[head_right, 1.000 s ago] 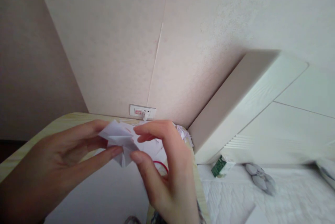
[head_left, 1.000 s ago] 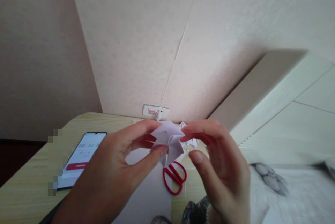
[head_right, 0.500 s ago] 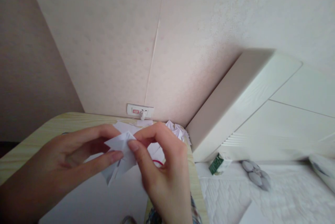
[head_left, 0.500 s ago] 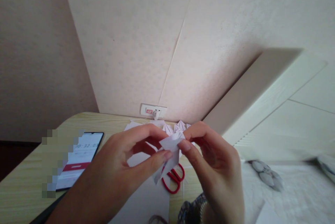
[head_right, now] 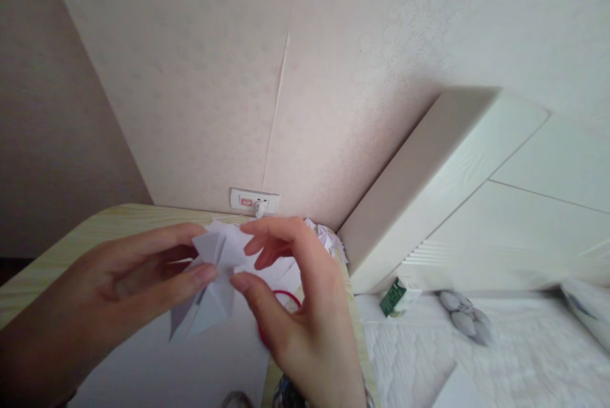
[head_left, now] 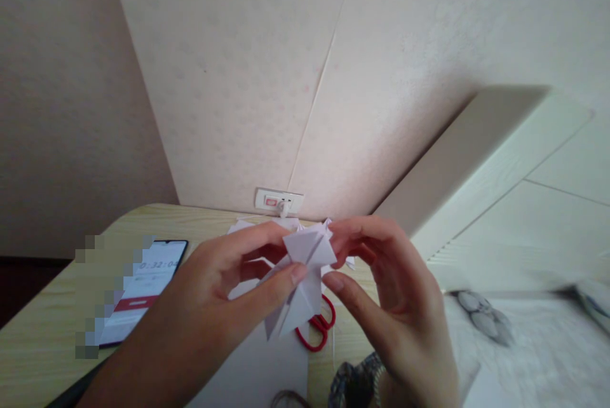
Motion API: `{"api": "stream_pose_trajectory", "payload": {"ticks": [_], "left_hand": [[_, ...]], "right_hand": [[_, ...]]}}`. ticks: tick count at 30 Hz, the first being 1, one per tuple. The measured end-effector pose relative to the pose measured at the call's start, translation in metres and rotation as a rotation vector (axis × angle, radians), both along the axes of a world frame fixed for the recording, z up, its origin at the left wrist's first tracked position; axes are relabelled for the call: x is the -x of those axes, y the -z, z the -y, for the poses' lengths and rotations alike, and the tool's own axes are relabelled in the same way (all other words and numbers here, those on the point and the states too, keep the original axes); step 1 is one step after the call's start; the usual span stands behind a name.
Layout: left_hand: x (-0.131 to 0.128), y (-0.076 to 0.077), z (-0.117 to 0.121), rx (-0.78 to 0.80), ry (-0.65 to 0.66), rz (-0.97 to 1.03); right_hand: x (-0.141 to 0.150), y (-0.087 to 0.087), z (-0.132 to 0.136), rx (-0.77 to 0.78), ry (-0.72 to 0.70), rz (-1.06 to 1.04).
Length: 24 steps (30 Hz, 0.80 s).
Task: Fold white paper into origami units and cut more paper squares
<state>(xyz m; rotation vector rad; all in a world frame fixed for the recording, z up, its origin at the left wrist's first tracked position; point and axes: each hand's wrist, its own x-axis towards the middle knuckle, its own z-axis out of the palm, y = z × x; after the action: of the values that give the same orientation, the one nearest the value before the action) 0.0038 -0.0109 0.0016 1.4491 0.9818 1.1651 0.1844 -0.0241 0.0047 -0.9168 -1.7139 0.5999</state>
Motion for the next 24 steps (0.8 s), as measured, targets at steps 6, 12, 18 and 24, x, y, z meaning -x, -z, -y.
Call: {"api": "stream_pose_trajectory", "payload": {"ticks": [6, 12, 18, 24], "left_hand": [[0.001, 0.0, -0.001, 0.078, -0.184, 0.191], [0.001, 0.001, 0.003, 0.123, -0.195, 0.329], [0.0, 0.0, 0.001, 0.171, -0.081, 0.448], [-0.001, 0.0, 0.002, 0.22, -0.102, 0.455]], "right_hand": [[-0.003, -0.006, 0.006, -0.127, -0.045, 0.096], [0.005, -0.007, 0.007, -0.271, -0.017, 0.276], [0.006, -0.006, 0.003, -0.35, -0.02, 0.329], [0.009, -0.005, 0.003, -0.428, 0.03, 0.309]]}}
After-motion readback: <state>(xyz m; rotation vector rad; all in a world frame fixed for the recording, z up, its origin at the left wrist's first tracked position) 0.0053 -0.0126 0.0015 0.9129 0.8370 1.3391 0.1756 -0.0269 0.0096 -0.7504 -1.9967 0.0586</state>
